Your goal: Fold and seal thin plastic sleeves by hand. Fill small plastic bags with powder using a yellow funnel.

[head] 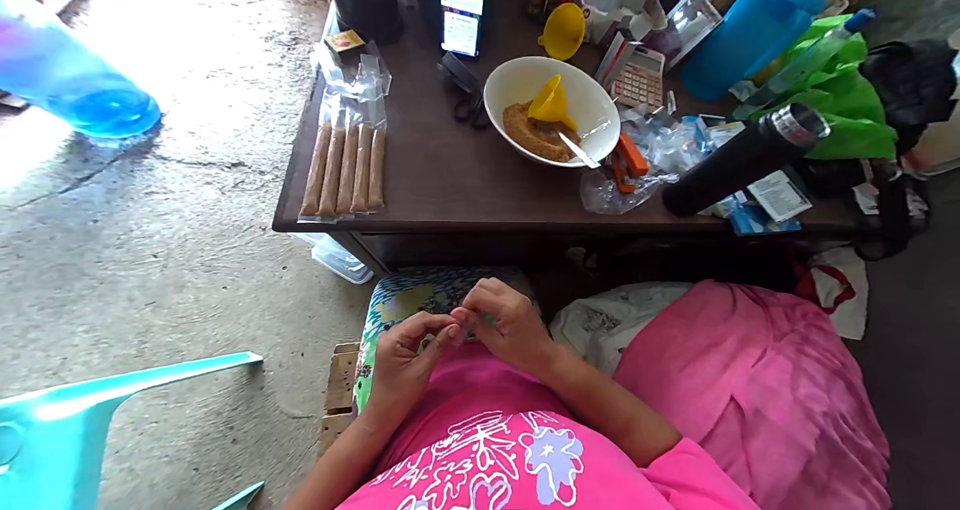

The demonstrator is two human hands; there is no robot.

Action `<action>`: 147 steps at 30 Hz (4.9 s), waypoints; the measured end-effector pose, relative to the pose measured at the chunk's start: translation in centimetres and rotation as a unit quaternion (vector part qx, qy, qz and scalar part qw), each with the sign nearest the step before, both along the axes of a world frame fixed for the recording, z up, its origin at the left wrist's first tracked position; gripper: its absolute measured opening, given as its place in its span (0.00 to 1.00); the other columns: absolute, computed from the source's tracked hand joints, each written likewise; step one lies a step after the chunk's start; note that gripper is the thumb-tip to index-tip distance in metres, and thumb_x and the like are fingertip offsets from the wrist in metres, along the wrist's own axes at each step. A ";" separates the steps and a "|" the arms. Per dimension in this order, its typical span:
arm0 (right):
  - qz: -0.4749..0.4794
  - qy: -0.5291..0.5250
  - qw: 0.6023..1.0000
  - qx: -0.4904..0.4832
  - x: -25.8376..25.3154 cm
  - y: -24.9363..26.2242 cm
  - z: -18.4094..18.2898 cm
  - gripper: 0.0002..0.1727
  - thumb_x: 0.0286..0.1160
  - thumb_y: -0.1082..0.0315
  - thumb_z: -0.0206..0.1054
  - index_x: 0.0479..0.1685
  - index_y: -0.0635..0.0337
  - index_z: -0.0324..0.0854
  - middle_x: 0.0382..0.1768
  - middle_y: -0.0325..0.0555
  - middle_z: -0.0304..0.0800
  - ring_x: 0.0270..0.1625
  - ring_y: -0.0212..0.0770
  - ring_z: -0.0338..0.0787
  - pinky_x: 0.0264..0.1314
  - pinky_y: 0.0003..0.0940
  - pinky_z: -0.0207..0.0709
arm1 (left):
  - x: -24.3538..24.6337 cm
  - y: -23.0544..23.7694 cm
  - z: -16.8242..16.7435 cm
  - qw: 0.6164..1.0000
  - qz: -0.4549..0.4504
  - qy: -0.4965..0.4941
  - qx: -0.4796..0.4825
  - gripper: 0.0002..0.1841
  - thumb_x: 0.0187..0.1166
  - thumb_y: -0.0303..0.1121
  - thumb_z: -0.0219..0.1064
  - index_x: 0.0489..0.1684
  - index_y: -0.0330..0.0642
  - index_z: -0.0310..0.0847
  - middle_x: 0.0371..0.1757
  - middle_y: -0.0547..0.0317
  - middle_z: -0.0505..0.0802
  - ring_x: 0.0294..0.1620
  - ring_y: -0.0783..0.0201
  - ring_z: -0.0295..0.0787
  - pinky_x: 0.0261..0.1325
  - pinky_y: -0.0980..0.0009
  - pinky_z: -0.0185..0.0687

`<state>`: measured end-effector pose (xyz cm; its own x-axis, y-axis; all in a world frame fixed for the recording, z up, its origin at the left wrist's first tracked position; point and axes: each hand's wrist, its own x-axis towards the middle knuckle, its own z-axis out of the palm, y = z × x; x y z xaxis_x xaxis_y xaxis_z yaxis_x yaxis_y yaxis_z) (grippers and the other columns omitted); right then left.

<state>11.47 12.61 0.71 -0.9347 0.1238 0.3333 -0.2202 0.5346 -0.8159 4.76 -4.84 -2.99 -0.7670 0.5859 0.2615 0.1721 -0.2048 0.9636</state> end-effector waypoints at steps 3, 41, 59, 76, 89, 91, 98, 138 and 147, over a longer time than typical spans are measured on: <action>0.036 -0.013 0.999 0.023 0.0 0.2 0.2 0.16 0.88 0.65 0.60 0.42 0.68 0.88 0.35 0.53 0.88 0.42 0.44 0.89 0.47 0.38 0.83 | 0.0 0.0 -0.2 1.000 0.002 0.000 -0.012 0.05 0.79 0.30 0.71 0.45 0.41 0.91 0.42 0.71 0.96 0.39 0.75 0.93 0.50 0.75 0.92; 0.081 -0.016 0.995 -0.060 -0.1 3.1 0.6 0.10 0.81 0.73 0.67 0.48 0.70 0.91 0.42 0.52 0.94 0.42 0.29 0.92 0.50 0.20 0.85 | -0.7 0.6 -0.2 0.999 -0.002 0.001 -0.036 0.06 0.81 0.30 0.70 0.45 0.39 0.90 0.41 0.68 0.95 0.39 0.75 0.92 0.49 0.75 0.91; 0.014 -0.103 0.985 -0.136 -0.1 2.8 0.3 0.13 0.76 0.60 0.75 0.46 0.62 0.94 0.51 0.46 0.90 0.41 0.22 0.85 0.41 0.15 0.79 | -0.9 1.1 -0.2 0.999 0.034 -0.002 -0.020 0.05 0.79 0.28 0.71 0.45 0.38 0.90 0.41 0.69 0.96 0.39 0.75 0.93 0.49 0.76 0.91; -0.004 -0.048 0.986 -0.158 -0.2 2.2 0.4 0.07 0.68 0.70 0.78 0.33 0.66 0.93 0.42 0.45 0.93 0.40 0.22 0.86 0.43 0.14 0.80 | -0.9 1.0 -0.3 1.000 0.016 -0.002 -0.018 0.05 0.80 0.29 0.71 0.45 0.39 0.91 0.41 0.68 0.96 0.40 0.75 0.93 0.49 0.76 0.91; 0.027 -0.028 0.995 -0.093 -0.2 2.4 0.4 0.10 0.79 0.68 0.71 0.43 0.67 0.94 0.35 0.46 0.91 0.38 0.24 0.88 0.45 0.16 0.82 | -1.0 1.0 -0.2 0.999 0.012 0.004 -0.029 0.05 0.80 0.29 0.71 0.44 0.38 0.90 0.41 0.68 0.96 0.40 0.75 0.92 0.50 0.76 0.91; 0.000 -0.025 0.996 -0.089 -0.2 2.3 0.7 0.10 0.72 0.67 0.76 0.35 0.67 0.94 0.31 0.45 0.90 0.34 0.22 0.86 0.41 0.14 0.80 | -1.0 1.0 -0.1 0.999 0.008 0.010 -0.031 0.06 0.79 0.30 0.71 0.44 0.39 0.91 0.41 0.68 0.95 0.40 0.76 0.92 0.49 0.76 0.91; -0.022 -0.040 0.992 -0.117 -0.2 2.2 0.8 0.13 0.65 0.64 0.81 0.28 0.68 0.91 0.26 0.40 0.85 0.30 0.18 0.81 0.35 0.10 0.76 | -1.1 1.0 -0.2 1.000 0.000 0.006 -0.023 0.06 0.79 0.31 0.72 0.44 0.39 0.91 0.41 0.68 0.95 0.39 0.76 0.92 0.48 0.77 0.90; 0.048 -0.018 0.999 -0.001 0.0 2.6 1.0 0.15 0.84 0.65 0.65 0.37 0.70 0.90 0.31 0.50 0.87 0.34 0.29 0.85 0.41 0.17 0.79 | -0.7 1.0 -0.1 1.000 -0.014 0.013 -0.016 0.06 0.80 0.32 0.71 0.44 0.41 0.91 0.40 0.69 0.95 0.41 0.77 0.91 0.49 0.77 0.90; 0.062 -0.011 0.995 -0.073 0.2 3.3 1.1 0.17 0.75 0.68 0.74 0.58 0.70 0.86 0.57 0.55 0.90 0.59 0.37 0.90 0.63 0.30 0.86 | -0.6 0.8 -0.1 1.000 0.011 0.010 -0.012 0.06 0.80 0.30 0.71 0.45 0.38 0.91 0.42 0.67 0.96 0.40 0.75 0.92 0.48 0.76 0.91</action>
